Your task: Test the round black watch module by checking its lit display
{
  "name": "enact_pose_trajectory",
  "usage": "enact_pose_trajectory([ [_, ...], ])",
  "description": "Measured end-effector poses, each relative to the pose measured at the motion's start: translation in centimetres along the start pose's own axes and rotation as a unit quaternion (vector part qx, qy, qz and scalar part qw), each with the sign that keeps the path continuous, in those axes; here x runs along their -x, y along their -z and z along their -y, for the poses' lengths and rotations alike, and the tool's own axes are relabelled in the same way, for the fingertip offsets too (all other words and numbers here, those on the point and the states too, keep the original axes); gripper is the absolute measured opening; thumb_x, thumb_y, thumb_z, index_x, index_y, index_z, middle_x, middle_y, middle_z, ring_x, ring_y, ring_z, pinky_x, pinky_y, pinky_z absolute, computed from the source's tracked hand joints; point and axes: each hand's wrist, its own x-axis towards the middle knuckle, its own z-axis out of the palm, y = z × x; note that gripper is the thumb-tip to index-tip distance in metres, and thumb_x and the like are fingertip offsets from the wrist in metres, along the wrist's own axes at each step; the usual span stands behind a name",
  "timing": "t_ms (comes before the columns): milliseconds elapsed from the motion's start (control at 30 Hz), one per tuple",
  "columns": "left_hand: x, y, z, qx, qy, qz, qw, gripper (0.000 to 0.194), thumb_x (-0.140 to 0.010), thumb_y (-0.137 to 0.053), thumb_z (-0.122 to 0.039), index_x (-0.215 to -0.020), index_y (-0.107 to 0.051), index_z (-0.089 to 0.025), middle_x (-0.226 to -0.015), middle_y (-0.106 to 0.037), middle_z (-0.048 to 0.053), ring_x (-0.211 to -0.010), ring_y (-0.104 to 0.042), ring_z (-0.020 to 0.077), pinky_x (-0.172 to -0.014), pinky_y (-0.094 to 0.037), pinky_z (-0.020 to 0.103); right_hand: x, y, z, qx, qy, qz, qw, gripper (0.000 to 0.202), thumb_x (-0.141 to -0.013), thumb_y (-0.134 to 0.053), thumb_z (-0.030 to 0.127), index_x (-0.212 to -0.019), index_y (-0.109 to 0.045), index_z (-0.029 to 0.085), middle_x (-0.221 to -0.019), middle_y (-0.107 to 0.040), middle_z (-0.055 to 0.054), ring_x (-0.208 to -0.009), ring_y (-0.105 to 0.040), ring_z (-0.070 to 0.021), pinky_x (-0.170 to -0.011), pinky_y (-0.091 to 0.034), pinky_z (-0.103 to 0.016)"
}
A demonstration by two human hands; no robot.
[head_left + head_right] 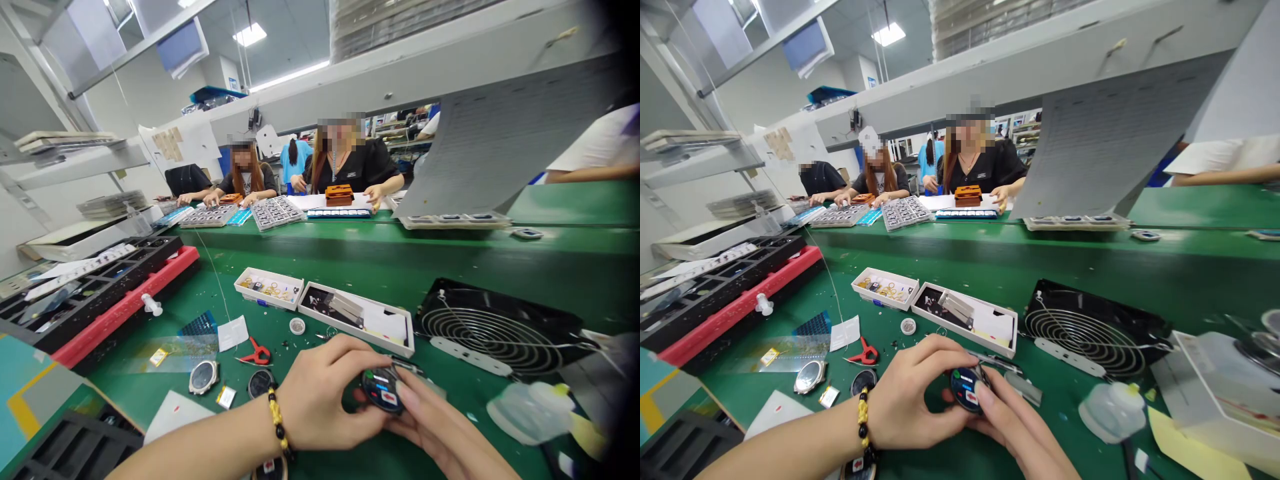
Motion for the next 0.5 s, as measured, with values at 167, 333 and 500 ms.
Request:
enact_pose_trajectory([
  [167, 0.05, 0.08, -0.10, -0.001, -0.003, -0.001, 1.000, 0.050, -0.076, -0.070, -0.017, -0.126, -0.062, -0.020, -0.116, -0.069, 0.007, -0.095, -0.072, 0.0165, -0.084, -0.064, 0.024, 0.21, 0.06, 0.24, 0.014, -0.001, -0.003, 1.000, 0.077, -0.088, -0.062, 0.063, -0.148, -0.052, 0.016, -0.124, -0.074, -0.017, -0.119, -0.068, -0.0372, -0.104, -0.055, -0.050],
  [333, -0.02, 0.12, 0.03, -0.005, 0.005, 0.001, 1.000, 0.050, -0.076, -0.070, -0.016, -0.126, -0.062, -0.020, -0.116, -0.069, 0.006, -0.096, -0.072, 0.0171, -0.084, -0.064, 0.025, -0.20, 0.33, -0.15, 0.006, -0.004, 0.001, 1.000, 0.071, -0.086, -0.064, 0.063, -0.141, -0.058, 0.018, -0.118, -0.076, -0.016, -0.115, -0.070, -0.0371, -0.103, -0.055, -0.051],
  [500, 0.09, 0.21, -0.26, 0.001, 0.007, 0.018, 1.000, 0.054, -0.077, -0.069, -0.014, -0.129, -0.060, -0.023, -0.119, -0.068, 0.006, -0.101, -0.071, 0.0174, -0.088, -0.062, 0.025, 0.15, -0.33, 0.04, -0.024, 0.019, 0.000, 1.000, 0.063, -0.082, -0.069, 0.065, -0.129, -0.068, 0.023, -0.116, -0.077, -0.013, -0.108, -0.072, -0.0341, -0.097, -0.057, -0.048],
])
